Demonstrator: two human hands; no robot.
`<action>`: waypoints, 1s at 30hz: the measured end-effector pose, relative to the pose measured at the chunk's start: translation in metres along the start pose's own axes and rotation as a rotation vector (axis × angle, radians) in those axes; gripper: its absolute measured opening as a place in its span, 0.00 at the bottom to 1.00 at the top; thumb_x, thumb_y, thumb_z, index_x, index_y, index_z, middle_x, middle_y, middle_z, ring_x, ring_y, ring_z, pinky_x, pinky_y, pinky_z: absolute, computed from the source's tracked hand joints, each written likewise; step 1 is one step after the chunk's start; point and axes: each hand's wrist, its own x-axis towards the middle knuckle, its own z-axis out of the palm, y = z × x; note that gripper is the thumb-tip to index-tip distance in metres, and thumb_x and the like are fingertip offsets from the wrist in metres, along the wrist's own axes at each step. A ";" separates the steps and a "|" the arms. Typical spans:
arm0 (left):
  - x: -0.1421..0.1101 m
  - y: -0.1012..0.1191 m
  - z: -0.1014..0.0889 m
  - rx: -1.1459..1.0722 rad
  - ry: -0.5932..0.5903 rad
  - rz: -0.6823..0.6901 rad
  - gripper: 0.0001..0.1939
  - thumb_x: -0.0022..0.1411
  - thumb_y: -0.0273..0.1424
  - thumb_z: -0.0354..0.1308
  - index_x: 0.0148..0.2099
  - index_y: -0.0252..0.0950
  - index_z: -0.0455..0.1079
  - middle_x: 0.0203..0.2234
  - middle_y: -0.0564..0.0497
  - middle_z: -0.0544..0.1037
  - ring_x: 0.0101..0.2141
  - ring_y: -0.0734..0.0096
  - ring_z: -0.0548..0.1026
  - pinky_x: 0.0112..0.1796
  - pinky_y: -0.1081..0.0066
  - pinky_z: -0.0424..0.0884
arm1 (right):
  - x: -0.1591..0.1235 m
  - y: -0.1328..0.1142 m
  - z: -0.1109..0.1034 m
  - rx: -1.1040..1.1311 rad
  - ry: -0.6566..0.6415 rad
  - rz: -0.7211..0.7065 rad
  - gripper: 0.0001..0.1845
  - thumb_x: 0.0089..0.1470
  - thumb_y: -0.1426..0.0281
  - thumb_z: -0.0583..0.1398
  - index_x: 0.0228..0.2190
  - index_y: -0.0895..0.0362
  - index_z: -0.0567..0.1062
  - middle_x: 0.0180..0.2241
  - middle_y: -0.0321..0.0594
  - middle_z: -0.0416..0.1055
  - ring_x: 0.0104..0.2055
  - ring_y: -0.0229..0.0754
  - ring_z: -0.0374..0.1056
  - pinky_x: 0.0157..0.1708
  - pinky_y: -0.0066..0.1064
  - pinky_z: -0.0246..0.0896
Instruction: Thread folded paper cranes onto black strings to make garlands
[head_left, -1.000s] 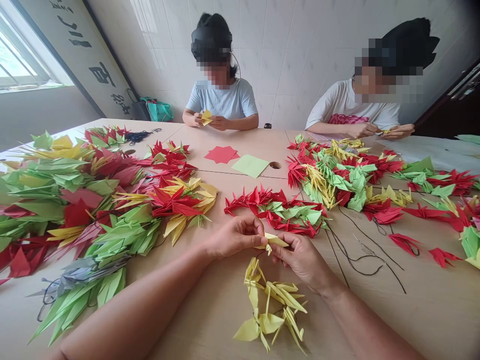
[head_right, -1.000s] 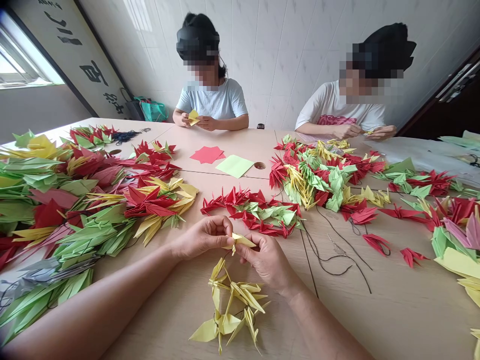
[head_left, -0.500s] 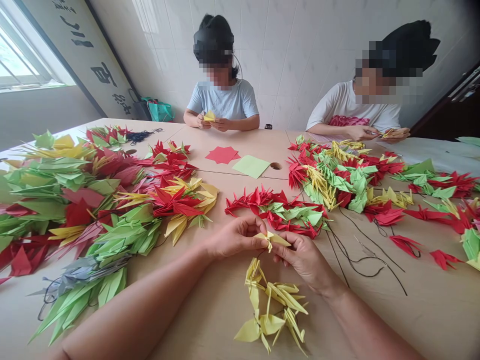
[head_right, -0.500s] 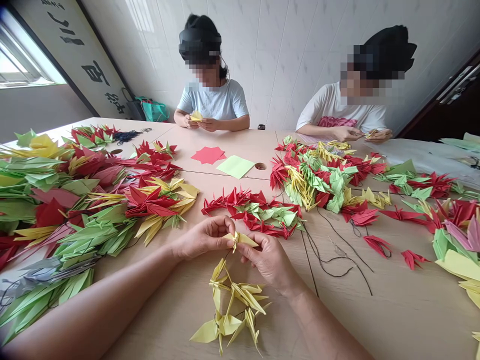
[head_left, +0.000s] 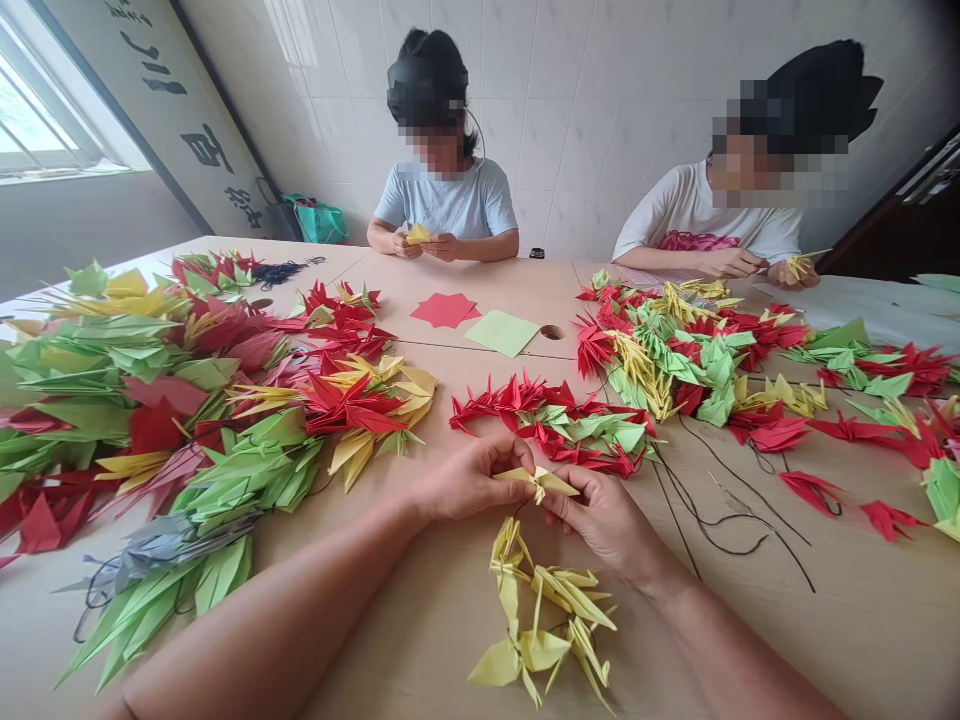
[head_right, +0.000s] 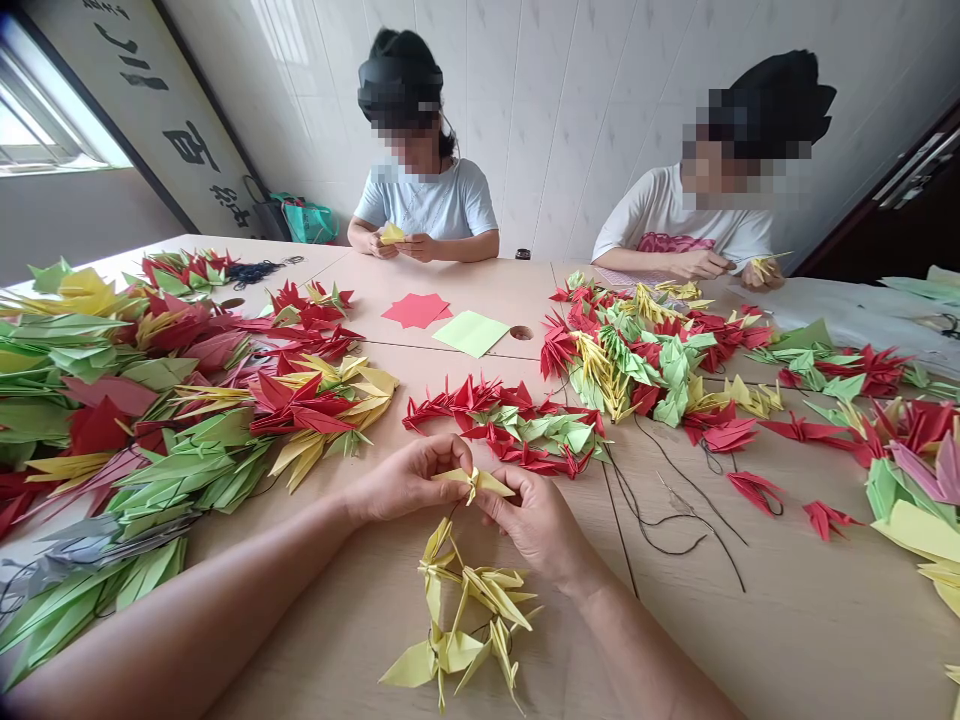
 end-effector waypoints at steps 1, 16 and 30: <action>0.000 0.000 0.000 0.014 0.004 -0.001 0.10 0.58 0.32 0.59 0.37 0.34 0.62 0.29 0.54 0.70 0.29 0.77 0.67 0.33 0.74 0.63 | 0.000 0.000 0.000 -0.011 -0.001 -0.003 0.21 0.48 0.52 0.62 0.31 0.59 0.73 0.23 0.34 0.65 0.25 0.36 0.59 0.22 0.26 0.53; -0.001 -0.001 0.001 0.056 0.041 -0.006 0.08 0.56 0.27 0.58 0.36 0.35 0.59 0.27 0.56 0.70 0.26 0.80 0.66 0.28 0.76 0.61 | -0.003 -0.001 0.001 -0.049 0.003 -0.041 0.18 0.51 0.56 0.61 0.31 0.59 0.73 0.22 0.34 0.64 0.25 0.36 0.58 0.23 0.27 0.53; -0.001 0.001 0.005 -0.028 -0.007 0.007 0.11 0.55 0.29 0.61 0.36 0.34 0.60 0.29 0.53 0.71 0.31 0.77 0.69 0.32 0.75 0.64 | -0.001 -0.001 -0.004 0.019 0.004 -0.054 0.19 0.52 0.54 0.60 0.27 0.59 0.72 0.23 0.33 0.65 0.25 0.35 0.58 0.24 0.26 0.53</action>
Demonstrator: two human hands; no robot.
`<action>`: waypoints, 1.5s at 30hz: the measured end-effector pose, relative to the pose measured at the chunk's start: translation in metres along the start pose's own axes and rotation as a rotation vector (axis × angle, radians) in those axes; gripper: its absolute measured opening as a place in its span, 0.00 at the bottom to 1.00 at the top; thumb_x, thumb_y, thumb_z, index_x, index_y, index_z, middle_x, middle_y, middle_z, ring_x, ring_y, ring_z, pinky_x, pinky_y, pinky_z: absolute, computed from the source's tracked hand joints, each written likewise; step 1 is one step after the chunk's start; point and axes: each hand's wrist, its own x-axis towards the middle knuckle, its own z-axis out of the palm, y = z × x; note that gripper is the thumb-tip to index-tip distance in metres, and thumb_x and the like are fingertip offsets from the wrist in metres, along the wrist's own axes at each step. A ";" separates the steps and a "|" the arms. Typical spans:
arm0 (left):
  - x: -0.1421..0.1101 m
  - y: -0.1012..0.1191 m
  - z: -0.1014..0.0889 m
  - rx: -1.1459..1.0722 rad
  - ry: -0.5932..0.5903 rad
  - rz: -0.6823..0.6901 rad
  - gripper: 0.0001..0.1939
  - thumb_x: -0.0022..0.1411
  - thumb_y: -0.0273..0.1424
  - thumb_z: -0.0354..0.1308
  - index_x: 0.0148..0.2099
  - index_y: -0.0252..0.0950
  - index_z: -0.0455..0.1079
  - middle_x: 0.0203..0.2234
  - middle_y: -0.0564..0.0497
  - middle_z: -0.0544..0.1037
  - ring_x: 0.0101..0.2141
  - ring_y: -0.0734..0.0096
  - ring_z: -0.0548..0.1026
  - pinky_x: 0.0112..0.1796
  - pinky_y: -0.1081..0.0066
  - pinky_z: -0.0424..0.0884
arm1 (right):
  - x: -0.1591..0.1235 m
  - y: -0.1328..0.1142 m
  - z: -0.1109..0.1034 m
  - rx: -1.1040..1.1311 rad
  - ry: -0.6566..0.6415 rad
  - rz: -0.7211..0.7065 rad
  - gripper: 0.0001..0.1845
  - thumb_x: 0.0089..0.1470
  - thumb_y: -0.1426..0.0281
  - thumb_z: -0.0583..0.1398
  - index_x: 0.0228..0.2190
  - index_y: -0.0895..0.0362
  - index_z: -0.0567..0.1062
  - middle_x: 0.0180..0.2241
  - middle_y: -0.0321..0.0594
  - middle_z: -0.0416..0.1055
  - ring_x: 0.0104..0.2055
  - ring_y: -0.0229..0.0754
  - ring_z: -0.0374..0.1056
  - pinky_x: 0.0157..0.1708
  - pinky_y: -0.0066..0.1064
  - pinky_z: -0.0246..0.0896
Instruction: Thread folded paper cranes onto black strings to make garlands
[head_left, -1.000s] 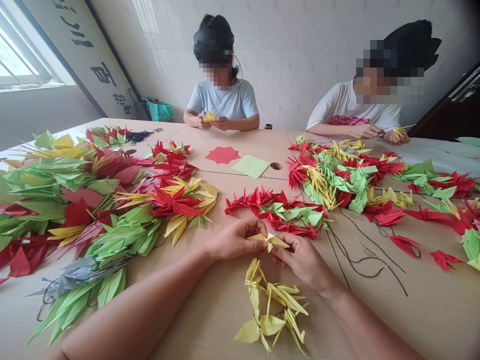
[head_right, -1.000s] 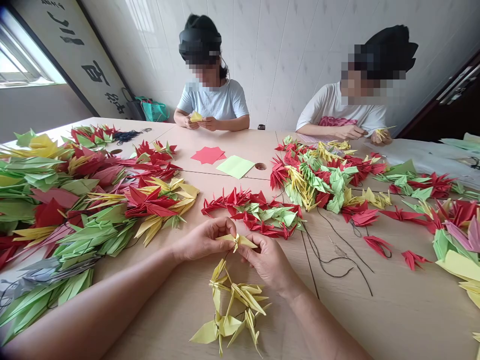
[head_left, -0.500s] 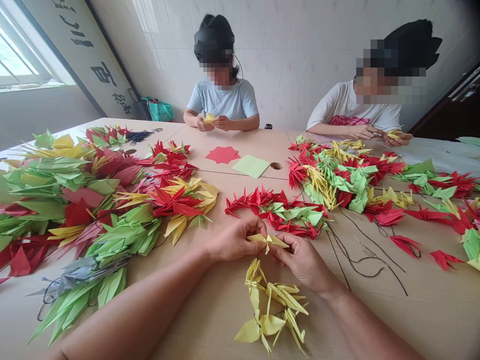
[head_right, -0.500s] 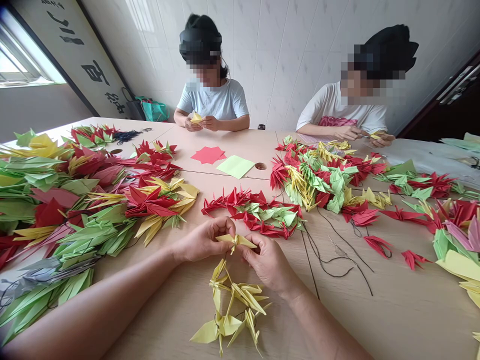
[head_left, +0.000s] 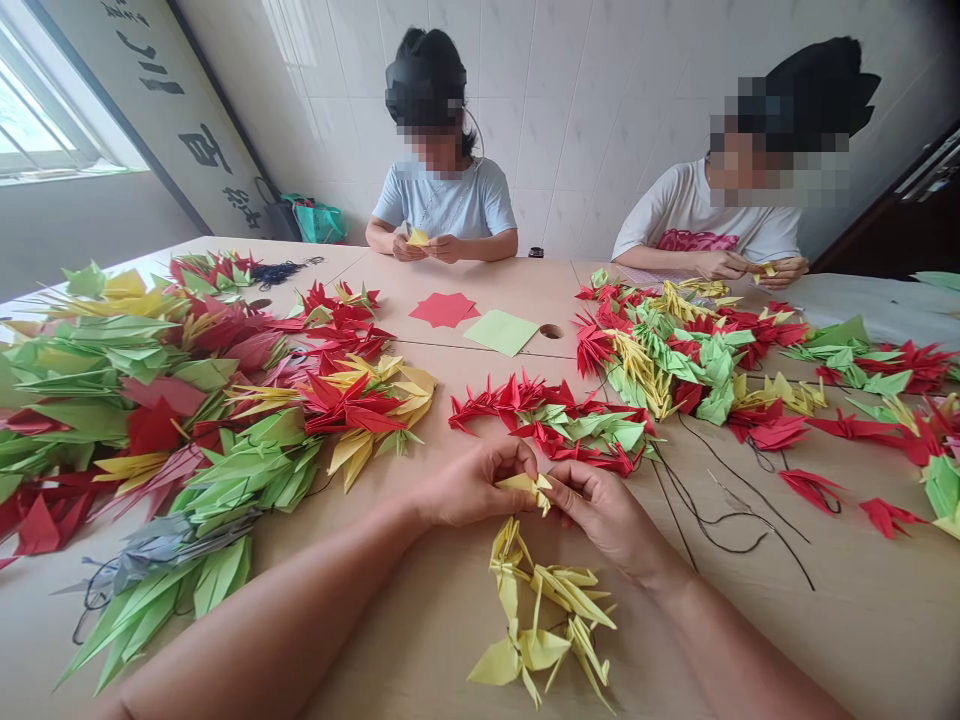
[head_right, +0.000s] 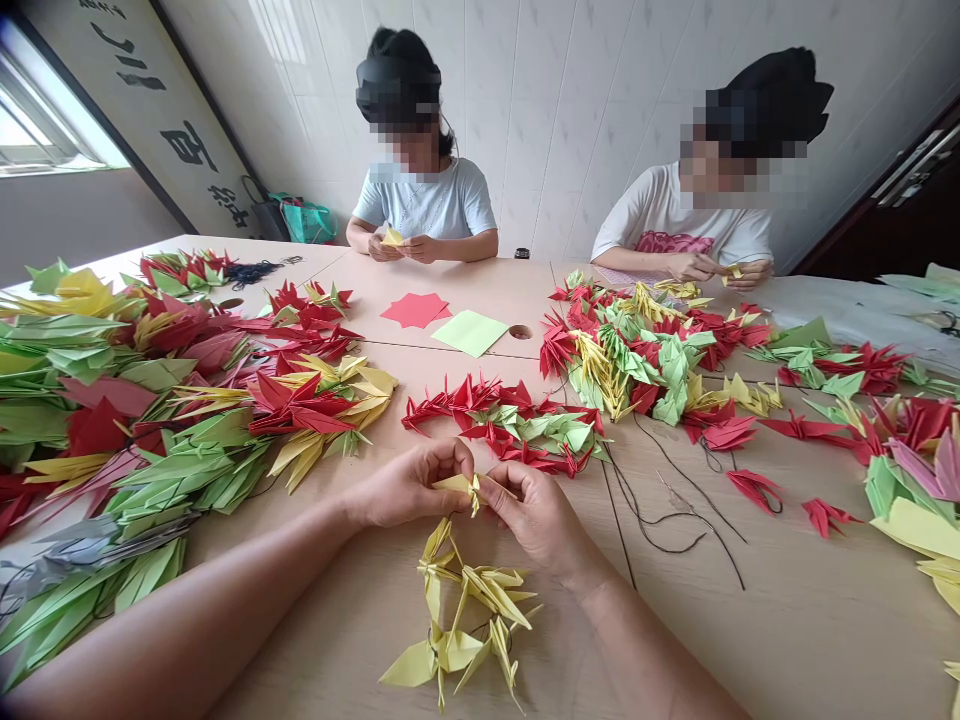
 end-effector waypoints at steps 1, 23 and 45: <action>0.000 0.001 0.000 0.003 -0.004 -0.005 0.11 0.56 0.30 0.61 0.36 0.34 0.61 0.29 0.53 0.71 0.30 0.77 0.69 0.32 0.75 0.64 | 0.000 0.000 0.000 -0.006 -0.003 -0.003 0.19 0.52 0.54 0.60 0.27 0.59 0.72 0.23 0.33 0.64 0.25 0.35 0.57 0.25 0.26 0.53; 0.000 0.003 0.000 -0.016 0.042 -0.032 0.12 0.57 0.35 0.60 0.33 0.34 0.60 0.23 0.56 0.69 0.24 0.80 0.68 0.28 0.76 0.66 | 0.001 -0.002 0.002 0.024 0.011 0.062 0.21 0.48 0.52 0.62 0.25 0.58 0.70 0.21 0.33 0.65 0.23 0.35 0.58 0.23 0.27 0.51; 0.000 -0.001 -0.003 0.004 -0.011 -0.037 0.10 0.55 0.26 0.58 0.36 0.35 0.59 0.29 0.56 0.68 0.28 0.81 0.66 0.29 0.78 0.62 | 0.000 -0.006 0.003 -0.056 -0.037 0.033 0.22 0.49 0.51 0.61 0.23 0.59 0.70 0.20 0.33 0.64 0.22 0.34 0.56 0.22 0.27 0.50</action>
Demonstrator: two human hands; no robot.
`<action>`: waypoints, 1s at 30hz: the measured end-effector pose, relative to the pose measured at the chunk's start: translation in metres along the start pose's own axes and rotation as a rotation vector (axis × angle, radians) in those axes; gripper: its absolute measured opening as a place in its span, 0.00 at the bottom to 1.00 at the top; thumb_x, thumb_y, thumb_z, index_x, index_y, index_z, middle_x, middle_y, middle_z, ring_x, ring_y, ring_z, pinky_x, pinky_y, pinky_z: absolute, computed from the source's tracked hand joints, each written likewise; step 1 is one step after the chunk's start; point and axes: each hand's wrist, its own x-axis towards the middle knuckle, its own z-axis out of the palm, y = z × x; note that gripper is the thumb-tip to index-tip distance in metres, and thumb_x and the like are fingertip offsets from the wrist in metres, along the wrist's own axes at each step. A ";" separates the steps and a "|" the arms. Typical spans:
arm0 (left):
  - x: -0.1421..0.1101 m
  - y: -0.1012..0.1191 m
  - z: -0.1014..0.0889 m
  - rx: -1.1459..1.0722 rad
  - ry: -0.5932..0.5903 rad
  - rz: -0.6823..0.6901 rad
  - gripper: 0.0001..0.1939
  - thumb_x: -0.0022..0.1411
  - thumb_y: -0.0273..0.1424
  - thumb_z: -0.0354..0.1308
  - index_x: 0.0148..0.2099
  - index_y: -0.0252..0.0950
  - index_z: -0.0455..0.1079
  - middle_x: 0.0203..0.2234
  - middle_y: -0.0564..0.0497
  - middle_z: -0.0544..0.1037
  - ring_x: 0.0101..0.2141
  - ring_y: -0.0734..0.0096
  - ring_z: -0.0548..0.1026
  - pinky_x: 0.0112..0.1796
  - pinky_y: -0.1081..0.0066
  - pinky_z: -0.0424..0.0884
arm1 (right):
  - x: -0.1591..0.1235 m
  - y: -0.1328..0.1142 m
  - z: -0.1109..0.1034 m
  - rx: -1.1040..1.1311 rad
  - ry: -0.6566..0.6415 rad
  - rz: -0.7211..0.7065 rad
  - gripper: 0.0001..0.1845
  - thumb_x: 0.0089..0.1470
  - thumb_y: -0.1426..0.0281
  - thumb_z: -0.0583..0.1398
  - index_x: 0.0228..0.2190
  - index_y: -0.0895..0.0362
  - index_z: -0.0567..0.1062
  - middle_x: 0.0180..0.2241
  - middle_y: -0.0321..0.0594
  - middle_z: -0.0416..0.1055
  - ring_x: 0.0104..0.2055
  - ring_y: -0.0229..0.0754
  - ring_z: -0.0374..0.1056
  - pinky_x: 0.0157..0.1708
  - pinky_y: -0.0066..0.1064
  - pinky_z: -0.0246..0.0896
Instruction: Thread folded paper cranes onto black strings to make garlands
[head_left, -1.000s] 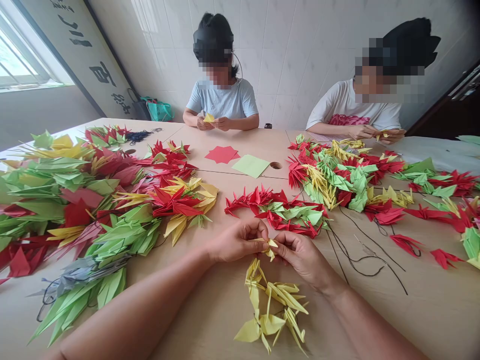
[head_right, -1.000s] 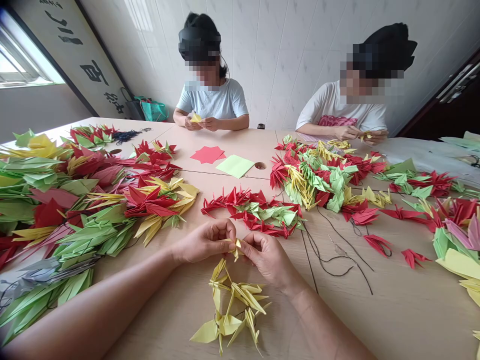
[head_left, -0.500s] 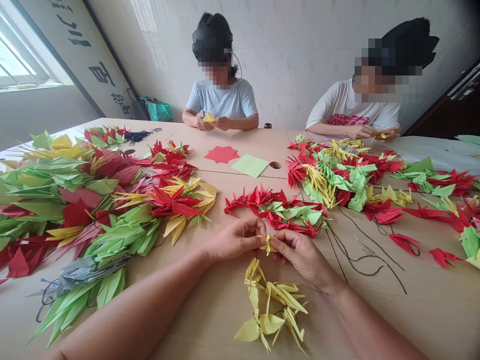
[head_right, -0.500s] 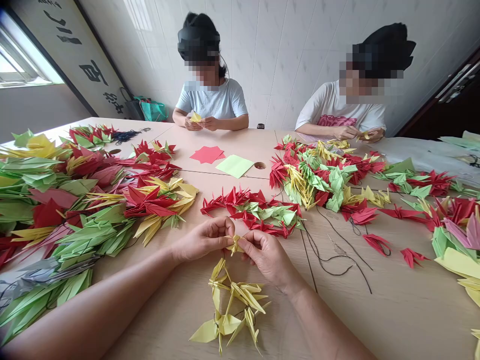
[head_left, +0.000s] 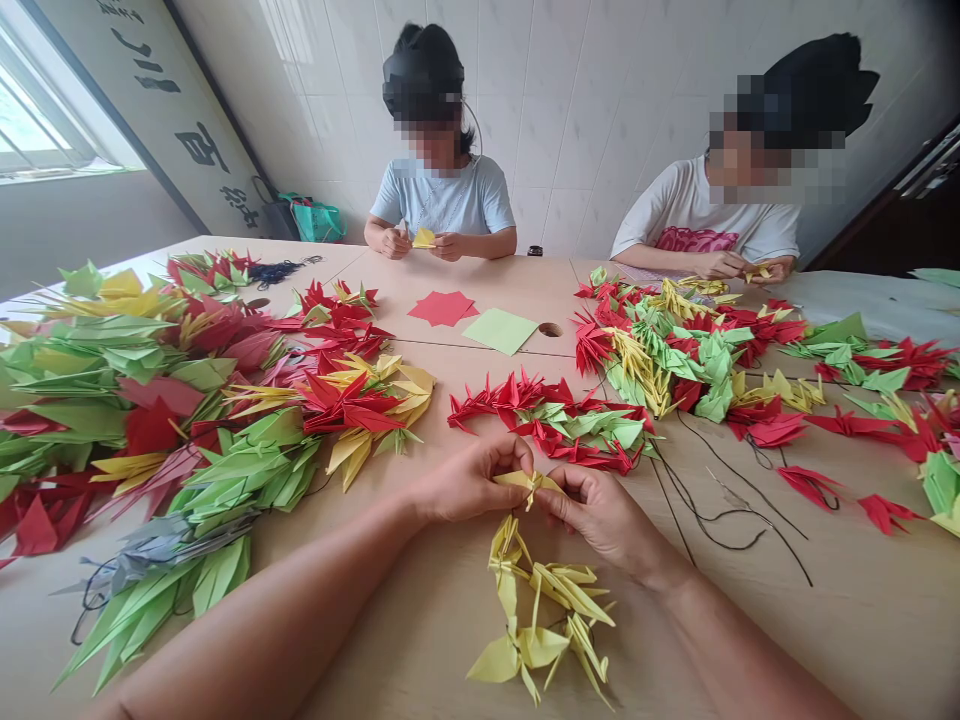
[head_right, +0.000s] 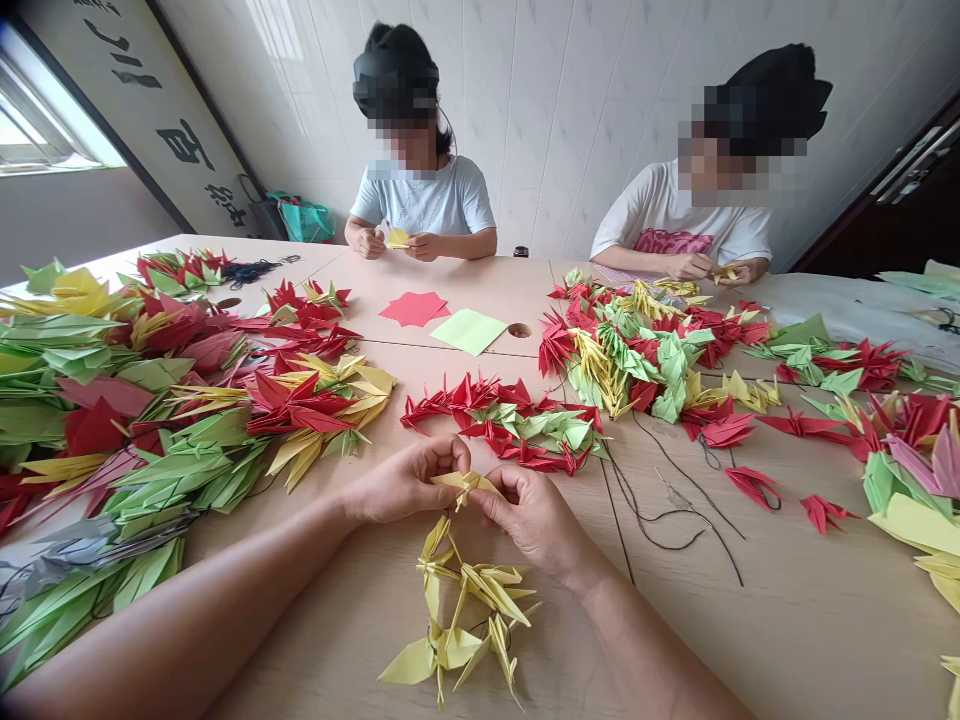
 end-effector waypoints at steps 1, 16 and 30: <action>0.000 0.000 0.000 0.014 0.006 -0.002 0.10 0.55 0.26 0.59 0.36 0.35 0.58 0.28 0.56 0.68 0.27 0.81 0.66 0.29 0.78 0.61 | 0.000 0.000 0.000 -0.007 0.003 -0.004 0.22 0.49 0.51 0.61 0.22 0.58 0.69 0.20 0.33 0.64 0.22 0.34 0.56 0.23 0.27 0.51; -0.001 0.002 0.000 0.030 0.002 -0.002 0.10 0.56 0.30 0.59 0.35 0.35 0.59 0.27 0.55 0.69 0.27 0.79 0.67 0.30 0.76 0.63 | 0.001 0.000 -0.001 0.008 -0.016 -0.002 0.21 0.51 0.52 0.59 0.24 0.58 0.69 0.21 0.32 0.63 0.23 0.34 0.56 0.23 0.27 0.51; 0.000 0.004 0.005 -0.083 0.013 -0.032 0.13 0.55 0.36 0.62 0.34 0.34 0.63 0.25 0.56 0.68 0.26 0.79 0.68 0.30 0.75 0.68 | 0.003 0.006 -0.005 0.156 0.008 -0.031 0.17 0.47 0.57 0.64 0.23 0.58 0.71 0.21 0.31 0.64 0.23 0.32 0.56 0.23 0.25 0.51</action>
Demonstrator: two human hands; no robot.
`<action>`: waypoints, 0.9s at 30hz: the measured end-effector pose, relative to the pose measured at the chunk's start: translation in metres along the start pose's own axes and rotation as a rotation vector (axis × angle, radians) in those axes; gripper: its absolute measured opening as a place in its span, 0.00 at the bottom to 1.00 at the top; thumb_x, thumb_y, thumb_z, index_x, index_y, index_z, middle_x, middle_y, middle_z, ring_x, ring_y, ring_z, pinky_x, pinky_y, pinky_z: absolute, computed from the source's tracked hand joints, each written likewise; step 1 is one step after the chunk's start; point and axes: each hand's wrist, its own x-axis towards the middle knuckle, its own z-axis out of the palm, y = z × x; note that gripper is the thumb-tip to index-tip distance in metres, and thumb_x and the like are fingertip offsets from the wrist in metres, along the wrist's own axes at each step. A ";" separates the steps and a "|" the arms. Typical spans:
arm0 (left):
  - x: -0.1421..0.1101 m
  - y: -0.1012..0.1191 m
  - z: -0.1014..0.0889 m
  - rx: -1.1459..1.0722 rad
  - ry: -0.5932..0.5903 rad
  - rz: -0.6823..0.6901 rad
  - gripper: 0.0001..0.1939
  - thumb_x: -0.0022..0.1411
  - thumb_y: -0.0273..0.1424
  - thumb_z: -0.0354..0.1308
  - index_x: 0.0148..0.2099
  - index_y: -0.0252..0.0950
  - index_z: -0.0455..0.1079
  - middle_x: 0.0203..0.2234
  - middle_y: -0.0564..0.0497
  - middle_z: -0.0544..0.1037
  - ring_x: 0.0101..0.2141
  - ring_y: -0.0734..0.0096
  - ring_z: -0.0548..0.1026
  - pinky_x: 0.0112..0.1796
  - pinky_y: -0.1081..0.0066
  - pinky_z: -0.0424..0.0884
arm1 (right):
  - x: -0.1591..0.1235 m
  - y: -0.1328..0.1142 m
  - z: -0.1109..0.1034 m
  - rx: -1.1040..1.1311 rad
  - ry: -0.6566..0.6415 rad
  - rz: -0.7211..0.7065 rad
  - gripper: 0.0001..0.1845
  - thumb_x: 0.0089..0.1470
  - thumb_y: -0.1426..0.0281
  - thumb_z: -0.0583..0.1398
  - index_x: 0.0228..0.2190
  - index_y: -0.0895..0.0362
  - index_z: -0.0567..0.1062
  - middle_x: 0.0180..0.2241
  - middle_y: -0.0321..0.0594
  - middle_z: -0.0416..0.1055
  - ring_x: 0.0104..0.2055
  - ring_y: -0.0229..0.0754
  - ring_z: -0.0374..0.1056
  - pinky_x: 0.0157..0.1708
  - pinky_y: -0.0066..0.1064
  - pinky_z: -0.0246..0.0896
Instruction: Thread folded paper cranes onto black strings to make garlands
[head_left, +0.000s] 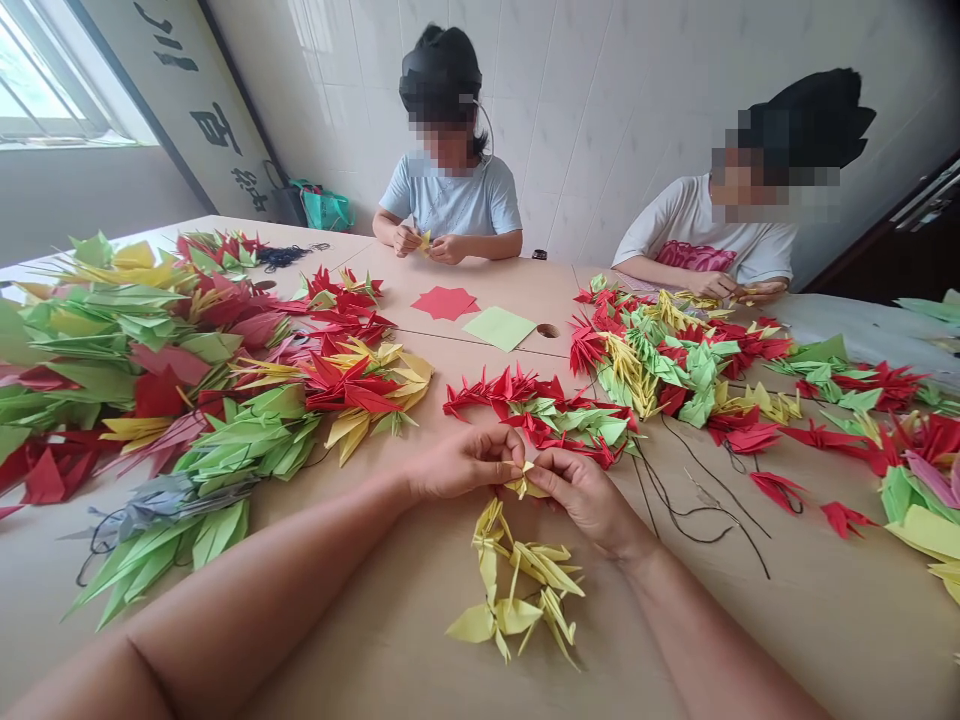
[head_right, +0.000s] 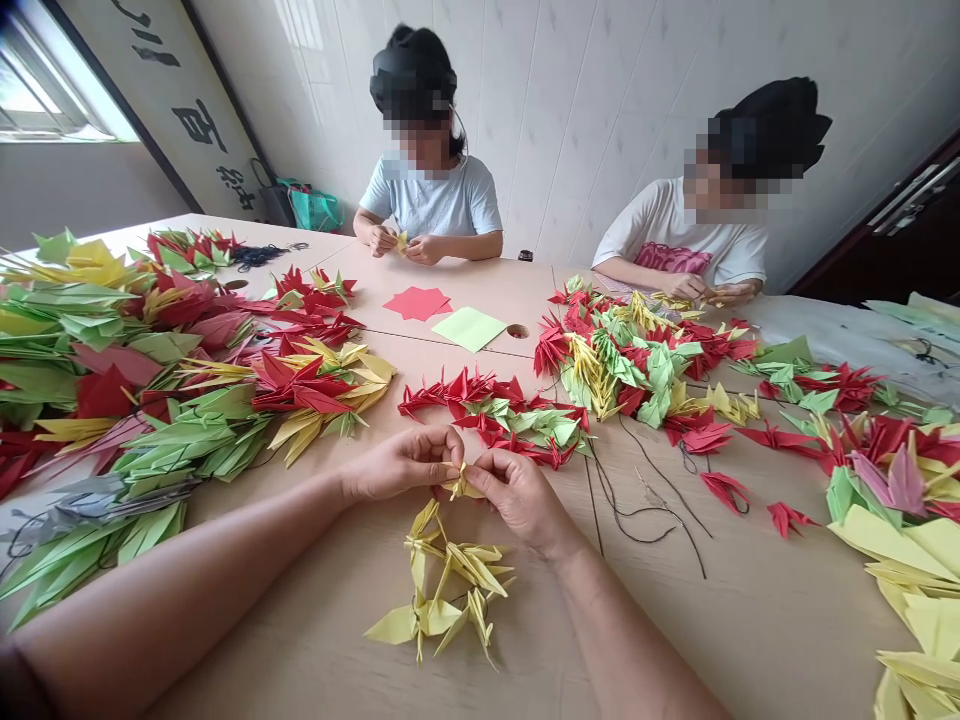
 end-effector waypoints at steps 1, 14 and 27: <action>0.000 0.000 0.000 -0.002 0.007 0.004 0.13 0.55 0.36 0.62 0.34 0.34 0.63 0.24 0.56 0.67 0.26 0.79 0.68 0.30 0.75 0.68 | 0.000 0.001 0.000 0.008 0.011 -0.005 0.17 0.47 0.57 0.65 0.23 0.58 0.71 0.20 0.31 0.64 0.23 0.32 0.56 0.23 0.25 0.51; 0.004 -0.012 -0.005 0.190 0.048 0.193 0.14 0.53 0.31 0.63 0.40 0.36 0.62 0.37 0.51 0.72 0.37 0.73 0.71 0.38 0.72 0.67 | 0.003 0.008 0.002 0.037 0.104 -0.046 0.17 0.45 0.56 0.65 0.28 0.57 0.72 0.23 0.34 0.70 0.23 0.35 0.63 0.20 0.25 0.56; 0.007 -0.013 -0.003 0.082 0.097 0.189 0.17 0.50 0.35 0.66 0.36 0.34 0.62 0.31 0.54 0.72 0.33 0.75 0.71 0.36 0.73 0.65 | -0.001 0.012 0.004 -0.204 0.106 -0.195 0.15 0.52 0.61 0.60 0.41 0.52 0.68 0.41 0.41 0.71 0.26 0.38 0.68 0.19 0.27 0.62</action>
